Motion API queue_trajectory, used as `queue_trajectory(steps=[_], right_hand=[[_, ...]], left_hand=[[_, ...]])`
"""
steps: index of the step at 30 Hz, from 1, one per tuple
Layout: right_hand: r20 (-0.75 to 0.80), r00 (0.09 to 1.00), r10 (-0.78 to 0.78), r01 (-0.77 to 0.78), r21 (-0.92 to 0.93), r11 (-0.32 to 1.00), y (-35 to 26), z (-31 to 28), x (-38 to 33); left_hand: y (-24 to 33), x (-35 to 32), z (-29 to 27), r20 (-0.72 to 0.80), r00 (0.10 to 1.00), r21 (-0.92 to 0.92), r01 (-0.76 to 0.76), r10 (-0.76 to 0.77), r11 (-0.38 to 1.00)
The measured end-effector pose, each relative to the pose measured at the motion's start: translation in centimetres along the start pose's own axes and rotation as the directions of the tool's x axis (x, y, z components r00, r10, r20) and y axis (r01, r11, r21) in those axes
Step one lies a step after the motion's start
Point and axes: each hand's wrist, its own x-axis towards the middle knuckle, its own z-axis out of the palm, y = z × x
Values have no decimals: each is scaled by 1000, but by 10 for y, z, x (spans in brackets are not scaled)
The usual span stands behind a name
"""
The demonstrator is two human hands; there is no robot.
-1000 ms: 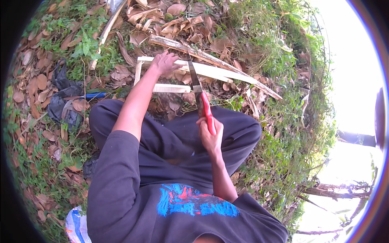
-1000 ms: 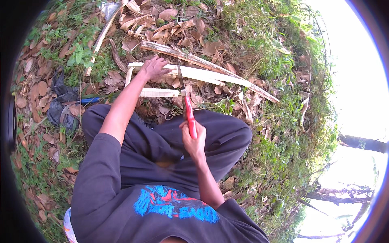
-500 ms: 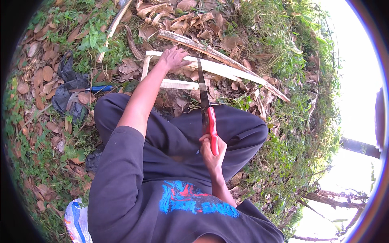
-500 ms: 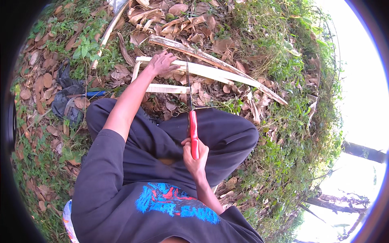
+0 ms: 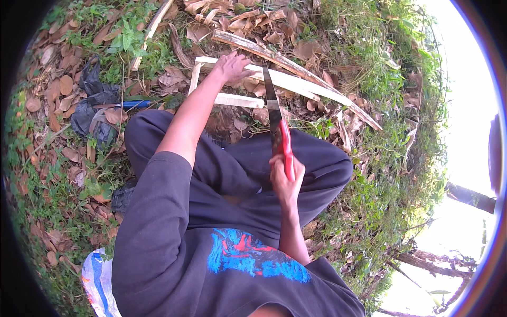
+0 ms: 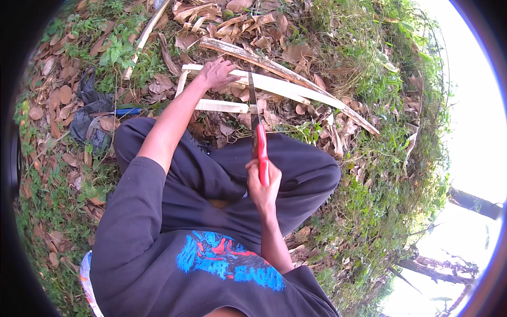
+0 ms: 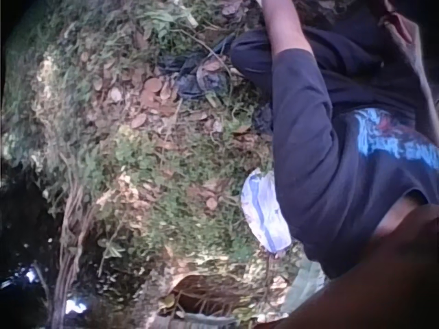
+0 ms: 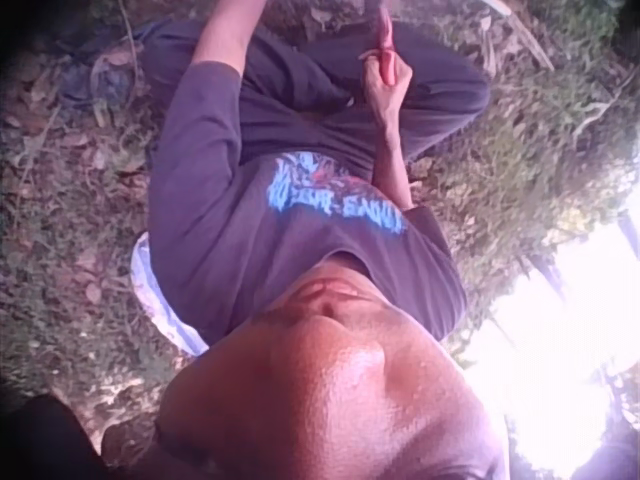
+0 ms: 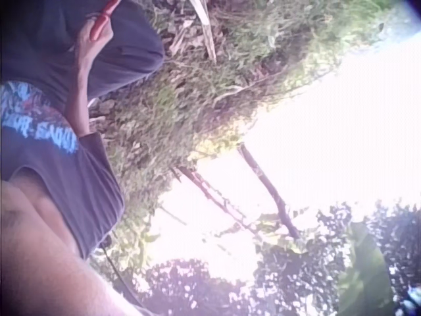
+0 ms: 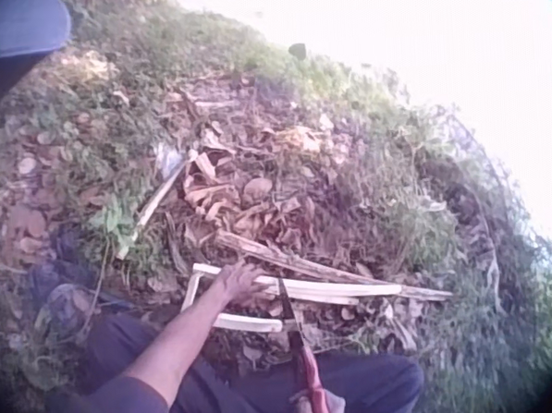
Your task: The person sits on the ground and uses a red-handled saw to cut a long piece of bamboo. They hold the bamboo with their left hand and saw with their right, making several cuts to produce smaller segments.
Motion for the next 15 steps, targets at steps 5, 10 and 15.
queue_trajectory(steps=[5, 10, 15], right_hand=[[33, 999, -15, 16, -7, 1000, 1, 8, 24], [3, 1000, -9, 9, 4, 1000, -5, -7, -29], [17, 999, -29, 29, 4, 1000, 2, 9, 29]], left_hand=[[-4, 0, 8, -57, 998, -7, -15, 14, 1000], [1, -3, -1, -12, 1000, -38, 2, -2, 999], [3, 2, 0, 43, 999, -27, 1, 0, 1000]])
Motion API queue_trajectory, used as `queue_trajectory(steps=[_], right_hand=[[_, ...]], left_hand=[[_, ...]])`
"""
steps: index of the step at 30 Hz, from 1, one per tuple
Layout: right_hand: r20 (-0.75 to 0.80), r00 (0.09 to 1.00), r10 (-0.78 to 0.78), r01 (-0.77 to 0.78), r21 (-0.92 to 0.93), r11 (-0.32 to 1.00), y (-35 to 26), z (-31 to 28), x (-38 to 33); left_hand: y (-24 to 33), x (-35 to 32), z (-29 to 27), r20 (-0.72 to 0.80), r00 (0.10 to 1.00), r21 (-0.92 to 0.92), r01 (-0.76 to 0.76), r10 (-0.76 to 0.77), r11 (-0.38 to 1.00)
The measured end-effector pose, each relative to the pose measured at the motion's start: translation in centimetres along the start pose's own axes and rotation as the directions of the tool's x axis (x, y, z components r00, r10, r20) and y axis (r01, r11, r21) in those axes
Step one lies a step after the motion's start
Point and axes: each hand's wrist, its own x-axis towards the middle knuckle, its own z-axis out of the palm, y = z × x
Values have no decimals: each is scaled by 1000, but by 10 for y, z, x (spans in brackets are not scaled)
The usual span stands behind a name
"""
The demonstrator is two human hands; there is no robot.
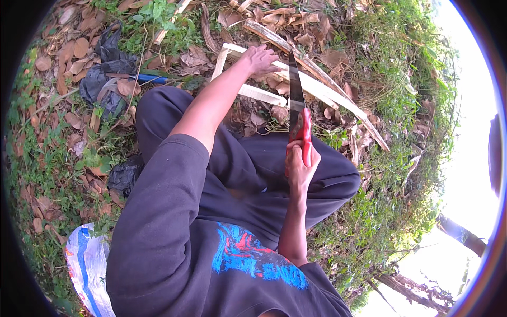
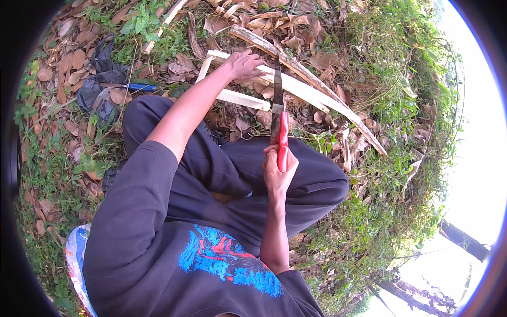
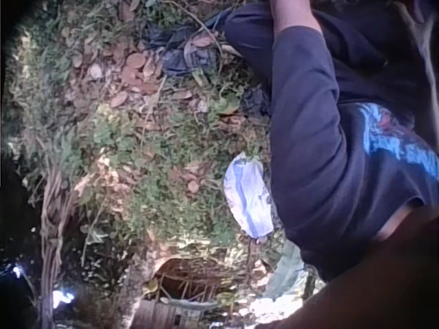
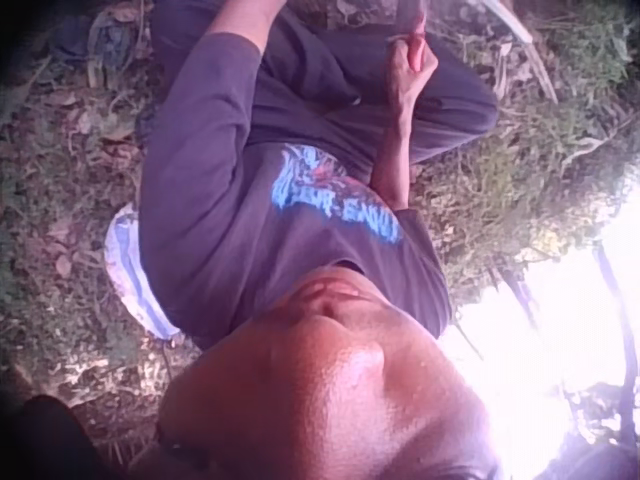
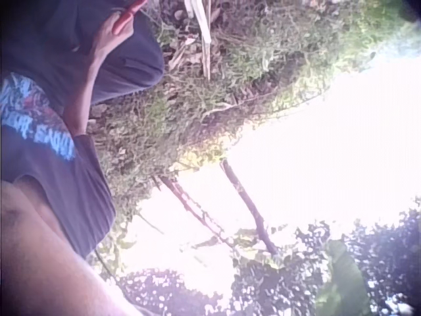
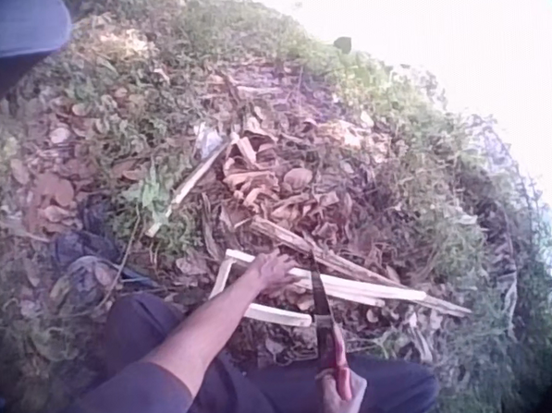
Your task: The person sits on the ground and uses a red-handled saw to cut a long piece of bamboo. They hold the bamboo with their left hand and saw with their right, making several cuts to produce smaller segments.
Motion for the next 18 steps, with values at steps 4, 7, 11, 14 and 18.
queue_trajectory(steps=[4, 7, 11, 14, 18], right_hand=[[5, 1000, 29, -29, 10, 1000, -3, 2, -35], [-5, 1000, 22, -22, 46, 999, 3, -7, -42], [-2, 1000, -11, 11, 58, 998, 2, -3, 2], [18, 1000, 11, -12, 100, 995, 7, -6, -2], [8, 1000, 3, -4, 107, 994, 0, -17, -53]], left_hand=[[-1, -6, -1, 3, 1000, 6, 7, -7, 1000], [0, -7, 0, 16, 1000, -10, 8, -7, 1000], [-1, 0, 3, 7, 1000, 4, 4, -4, 1000], [-2, -2, 7, -51, 999, 11, -6, 7, 1000], [1, -6, 7, -1, 1000, -40, 14, -14, 999]])
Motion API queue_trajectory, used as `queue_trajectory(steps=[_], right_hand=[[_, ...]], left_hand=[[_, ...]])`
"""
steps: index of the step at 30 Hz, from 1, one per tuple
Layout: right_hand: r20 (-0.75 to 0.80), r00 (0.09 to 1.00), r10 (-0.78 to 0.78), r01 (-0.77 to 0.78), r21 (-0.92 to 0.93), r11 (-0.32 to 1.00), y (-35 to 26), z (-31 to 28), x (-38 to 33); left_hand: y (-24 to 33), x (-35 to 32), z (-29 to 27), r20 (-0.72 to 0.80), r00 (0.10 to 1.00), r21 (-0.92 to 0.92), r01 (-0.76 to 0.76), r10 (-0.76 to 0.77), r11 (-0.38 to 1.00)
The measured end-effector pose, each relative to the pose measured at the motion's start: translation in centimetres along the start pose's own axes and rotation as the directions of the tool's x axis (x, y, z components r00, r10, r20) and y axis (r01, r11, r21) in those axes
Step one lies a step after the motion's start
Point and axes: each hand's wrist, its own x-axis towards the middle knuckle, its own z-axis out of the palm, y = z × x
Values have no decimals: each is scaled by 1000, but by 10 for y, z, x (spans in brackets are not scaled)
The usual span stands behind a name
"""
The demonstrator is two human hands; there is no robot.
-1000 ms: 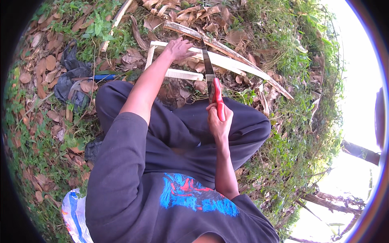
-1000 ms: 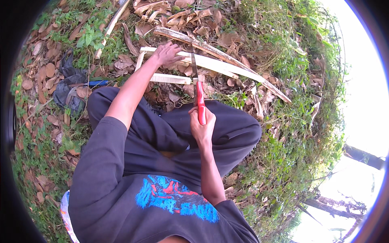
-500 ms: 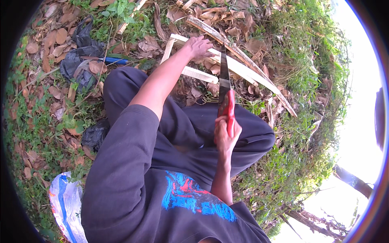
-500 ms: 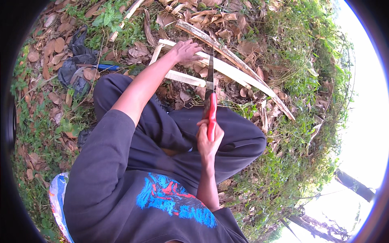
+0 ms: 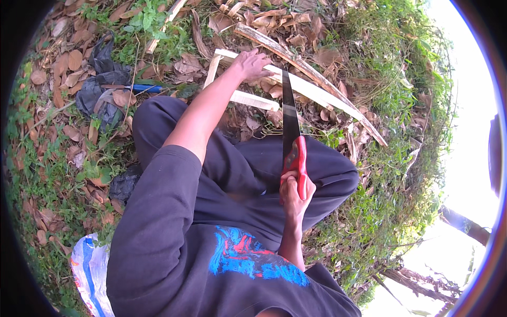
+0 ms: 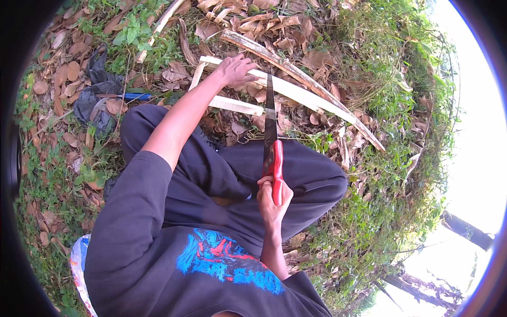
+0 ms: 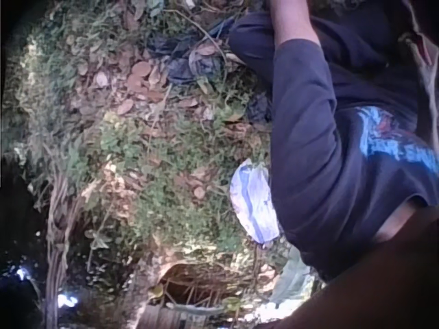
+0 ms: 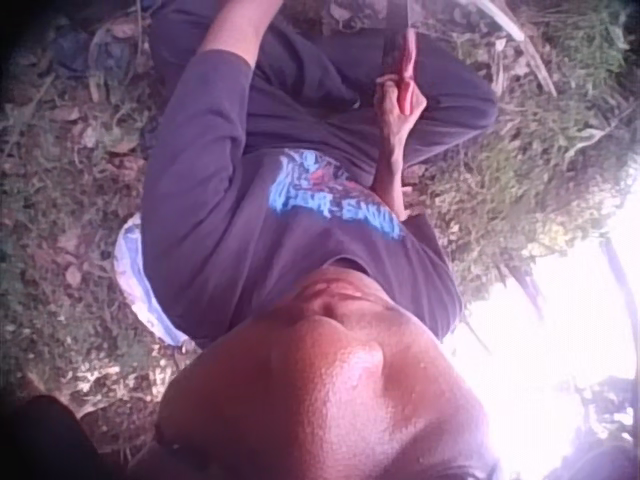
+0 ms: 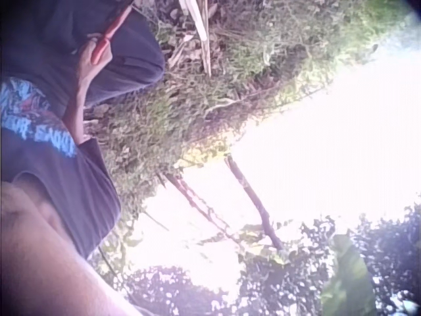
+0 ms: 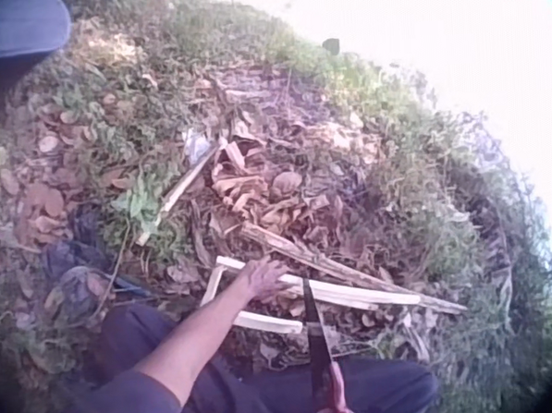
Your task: The person sits on the ground and uses a red-handled saw to cut a long piece of bamboo. They hold the bamboo with their left hand and saw with their right, making several cuts to produce smaller segments.
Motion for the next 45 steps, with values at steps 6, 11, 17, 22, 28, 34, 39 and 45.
queue_trajectory(steps=[6, 11, 17, 22, 28, 34, 39, 45], right_hand=[[-3, 1000, 10, -10, -32, 999, -1, 6, 50], [-39, 994, 103, -102, 28, 994, -21, 1, -15], [-63, 997, -32, 24, -121, 992, 0, 15, 52], [-31, 999, -22, 18, -131, 991, -13, 11, 7], [-110, 981, -158, 133, -208, 969, -8, 13, 44], [-46, 995, -92, 79, -231, 970, -16, 22, 43], [-44, 995, -92, 82, -189, 978, -17, 10, 23], [-38, 997, -68, 57, -242, 969, -16, 13, 51]], left_hand=[[-1, 3, -7, 22, 1000, 3, -13, 13, 1000], [1, 0, -9, -2, 1000, 37, -21, 21, 999], [4, 5, -13, 4, 998, 37, -56, 55, 998], [-7, 0, -2, -145, 984, 54, -95, 102, 994], [1, 2, -8, -136, 973, 57, -182, 189, 982], [2, 1, -13, -151, 964, 90, -206, 218, 974], [5, 0, -12, -149, 967, 100, -194, 208, 976], [5, 2, -15, -95, 970, 127, -209, 222, 970]])
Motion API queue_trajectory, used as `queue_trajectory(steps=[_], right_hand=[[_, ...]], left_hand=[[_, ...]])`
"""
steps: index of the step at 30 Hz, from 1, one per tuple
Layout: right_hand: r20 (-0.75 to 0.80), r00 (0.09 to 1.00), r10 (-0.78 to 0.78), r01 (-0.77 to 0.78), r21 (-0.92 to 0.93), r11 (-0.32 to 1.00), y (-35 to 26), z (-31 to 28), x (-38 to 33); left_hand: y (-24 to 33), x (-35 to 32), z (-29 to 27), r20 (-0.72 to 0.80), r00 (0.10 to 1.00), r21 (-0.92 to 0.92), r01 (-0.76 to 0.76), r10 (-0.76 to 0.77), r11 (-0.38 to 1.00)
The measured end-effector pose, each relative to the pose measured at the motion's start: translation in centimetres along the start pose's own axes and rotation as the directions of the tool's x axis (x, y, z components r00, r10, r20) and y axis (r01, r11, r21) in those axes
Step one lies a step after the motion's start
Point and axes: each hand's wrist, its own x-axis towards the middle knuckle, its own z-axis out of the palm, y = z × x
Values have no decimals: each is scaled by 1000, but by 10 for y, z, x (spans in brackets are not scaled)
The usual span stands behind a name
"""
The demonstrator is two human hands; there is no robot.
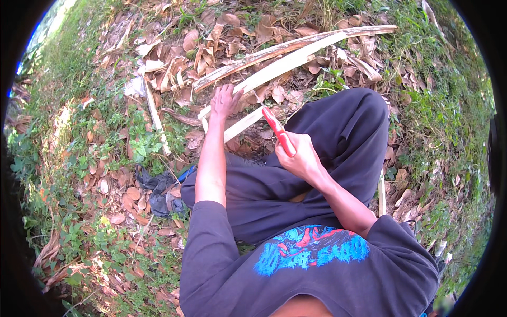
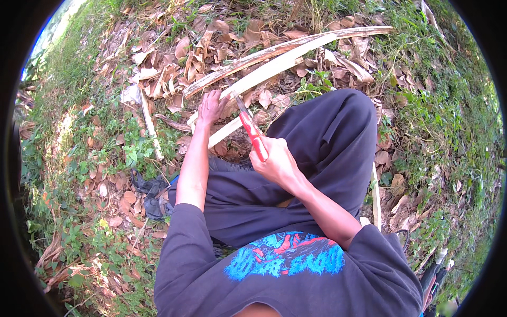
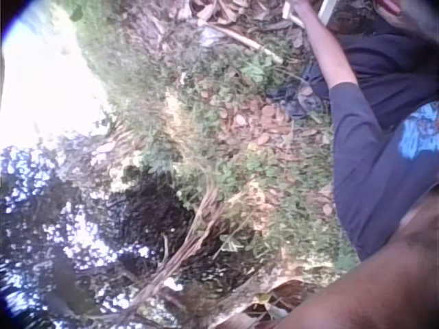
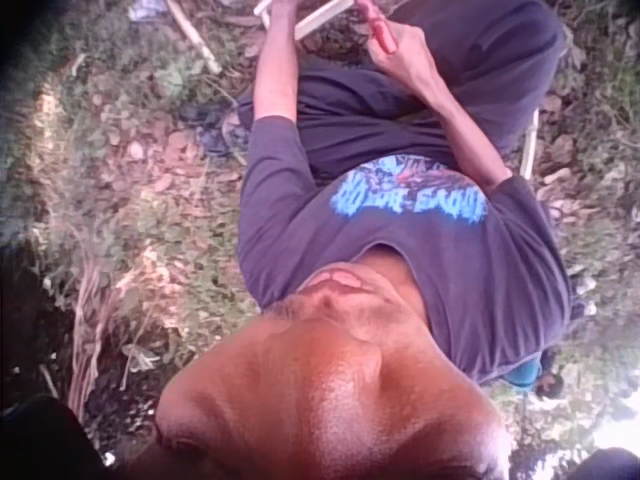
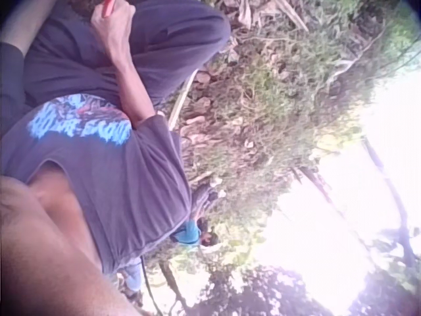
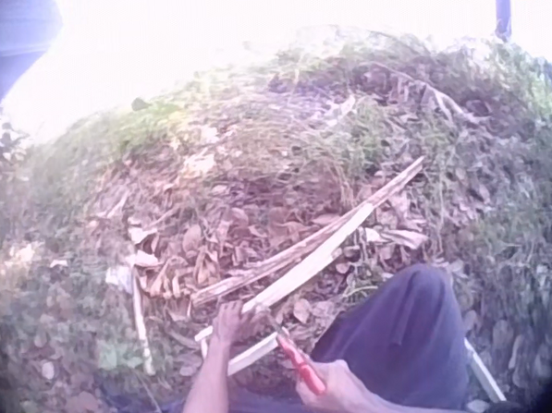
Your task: The person sits on the ground and uses a red-handled saw to cut a long piece of bamboo. They hold the bamboo with their left hand and saw with their right, making several cuts to produce smaller segments.
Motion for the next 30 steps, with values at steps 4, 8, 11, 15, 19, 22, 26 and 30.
queue_trajectory(steps=[4, 8, 11, 15, 19, 22, 26, 30], right_hand=[[7, 1000, -13, 13, 86, 996, -7, -11, -26], [-37, 997, -68, 69, 42, 997, 1, -12, 0], [-1, 1000, 28, -28, 48, 998, 3, -9, 8], [29, 999, -33, 29, 110, 994, -7, -22, -32], [-49, 993, -106, 109, 60, 992, 0, -21, -10], [-8, 1000, -14, 14, 76, 997, 1, -15, 12], [15, 997, -77, 75, 113, 991, -6, -20, -26], [-14, 995, -97, 98, 55, 994, 12, -17, -15]], left_hand=[[-5, -6, 6, -39, 999, -2, -6, 6, 1000], [0, -2, 2, -2, 1000, 17, -10, 10, 1000], [4, 0, 0, 19, 1000, 4, 8, -9, 1000], [-3, -3, 4, -13, 1000, -16, -1, 1, 1000], [0, 0, 4, 11, 1000, -26, 16, -16, 1000], [1, 2, 3, 37, 999, -6, 13, -13, 1000], [-6, -3, 8, 8, 1000, 21, 10, -10, 1000], [1, 1, 4, 49, 998, 3, 34, -34, 999]])
